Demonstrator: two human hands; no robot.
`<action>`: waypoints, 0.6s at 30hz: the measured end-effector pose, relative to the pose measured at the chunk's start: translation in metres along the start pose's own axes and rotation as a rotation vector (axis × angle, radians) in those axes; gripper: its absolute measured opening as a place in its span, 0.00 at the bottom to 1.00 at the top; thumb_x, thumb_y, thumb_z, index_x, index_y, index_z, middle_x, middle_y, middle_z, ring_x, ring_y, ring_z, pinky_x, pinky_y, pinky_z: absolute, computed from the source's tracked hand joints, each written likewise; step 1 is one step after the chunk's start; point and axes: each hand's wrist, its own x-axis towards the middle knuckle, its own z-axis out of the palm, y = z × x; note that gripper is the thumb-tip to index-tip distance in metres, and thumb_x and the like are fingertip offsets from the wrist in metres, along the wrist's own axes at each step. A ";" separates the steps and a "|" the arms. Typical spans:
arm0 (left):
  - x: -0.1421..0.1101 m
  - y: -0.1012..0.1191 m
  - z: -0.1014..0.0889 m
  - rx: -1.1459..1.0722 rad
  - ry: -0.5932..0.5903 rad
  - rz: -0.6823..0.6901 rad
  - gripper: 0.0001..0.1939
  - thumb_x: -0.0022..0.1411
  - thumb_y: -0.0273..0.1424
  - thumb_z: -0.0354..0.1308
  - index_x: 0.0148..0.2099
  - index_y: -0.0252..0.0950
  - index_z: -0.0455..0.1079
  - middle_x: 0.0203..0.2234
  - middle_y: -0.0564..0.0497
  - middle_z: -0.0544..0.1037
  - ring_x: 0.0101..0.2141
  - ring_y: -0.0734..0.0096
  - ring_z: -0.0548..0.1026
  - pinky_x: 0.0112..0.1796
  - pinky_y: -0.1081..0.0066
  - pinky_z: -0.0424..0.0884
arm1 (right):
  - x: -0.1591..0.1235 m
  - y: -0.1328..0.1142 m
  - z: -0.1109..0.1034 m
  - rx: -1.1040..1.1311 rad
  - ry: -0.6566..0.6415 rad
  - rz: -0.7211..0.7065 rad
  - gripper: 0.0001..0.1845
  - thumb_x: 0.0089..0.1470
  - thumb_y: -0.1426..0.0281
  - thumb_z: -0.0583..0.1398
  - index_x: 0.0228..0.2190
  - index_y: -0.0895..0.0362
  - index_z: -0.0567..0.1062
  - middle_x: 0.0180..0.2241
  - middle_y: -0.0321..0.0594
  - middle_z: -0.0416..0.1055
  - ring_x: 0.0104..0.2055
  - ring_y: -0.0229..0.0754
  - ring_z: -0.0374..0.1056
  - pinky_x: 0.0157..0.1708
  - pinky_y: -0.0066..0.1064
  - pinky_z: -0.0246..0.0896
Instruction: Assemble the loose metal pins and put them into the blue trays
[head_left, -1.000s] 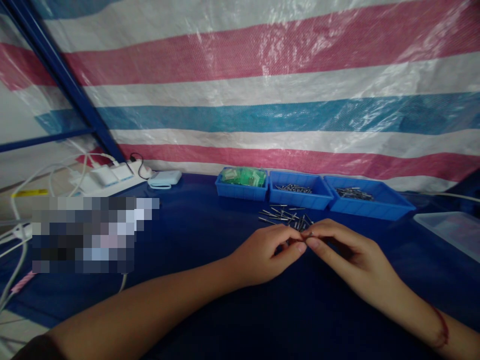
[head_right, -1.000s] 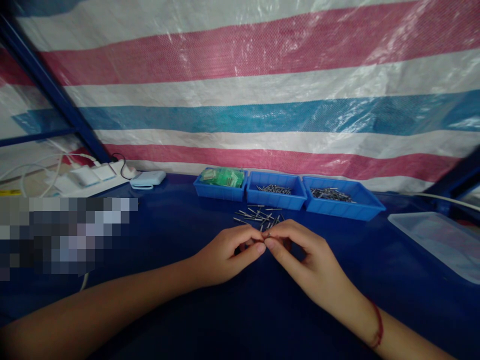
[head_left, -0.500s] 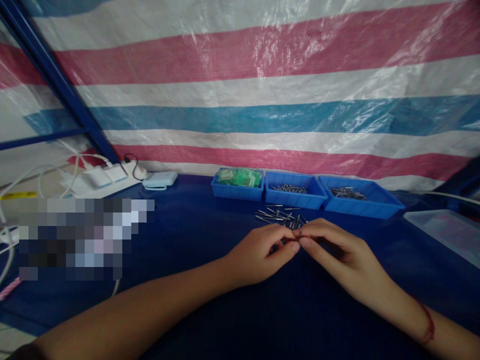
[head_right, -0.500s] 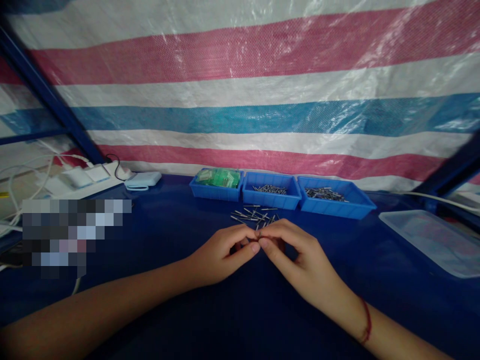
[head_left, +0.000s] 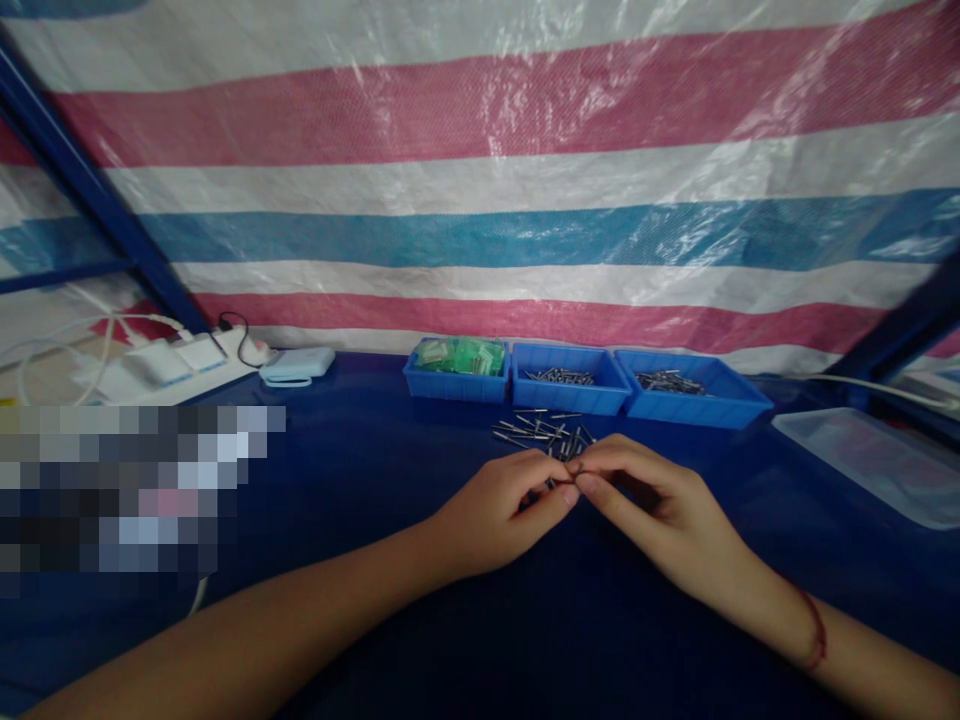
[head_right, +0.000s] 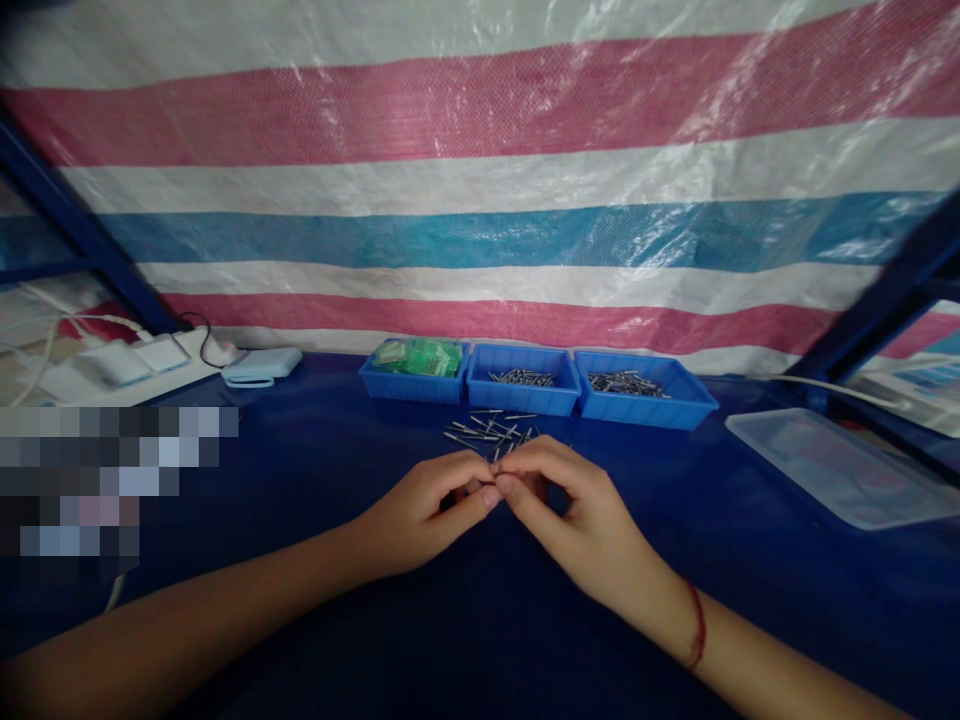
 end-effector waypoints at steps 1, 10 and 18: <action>0.000 0.000 0.000 -0.009 -0.002 -0.006 0.08 0.63 0.31 0.50 0.35 0.34 0.68 0.26 0.54 0.68 0.26 0.78 0.66 0.28 0.78 0.61 | 0.000 0.000 0.000 0.004 0.001 -0.002 0.04 0.55 0.69 0.57 0.31 0.54 0.73 0.30 0.38 0.71 0.33 0.39 0.68 0.31 0.30 0.65; 0.000 0.000 0.001 -0.020 0.023 -0.026 0.07 0.62 0.31 0.52 0.37 0.33 0.68 0.29 0.53 0.71 0.27 0.77 0.68 0.28 0.78 0.63 | 0.000 0.000 0.000 0.009 -0.013 -0.029 0.03 0.55 0.71 0.57 0.31 0.54 0.73 0.29 0.37 0.70 0.32 0.38 0.67 0.32 0.29 0.63; 0.001 0.001 0.001 -0.018 0.086 -0.040 0.05 0.60 0.30 0.54 0.38 0.35 0.68 0.30 0.52 0.74 0.29 0.75 0.70 0.30 0.77 0.65 | -0.004 -0.002 -0.002 -0.071 0.024 -0.126 0.06 0.54 0.75 0.58 0.34 0.53 0.72 0.31 0.36 0.70 0.33 0.37 0.67 0.32 0.28 0.62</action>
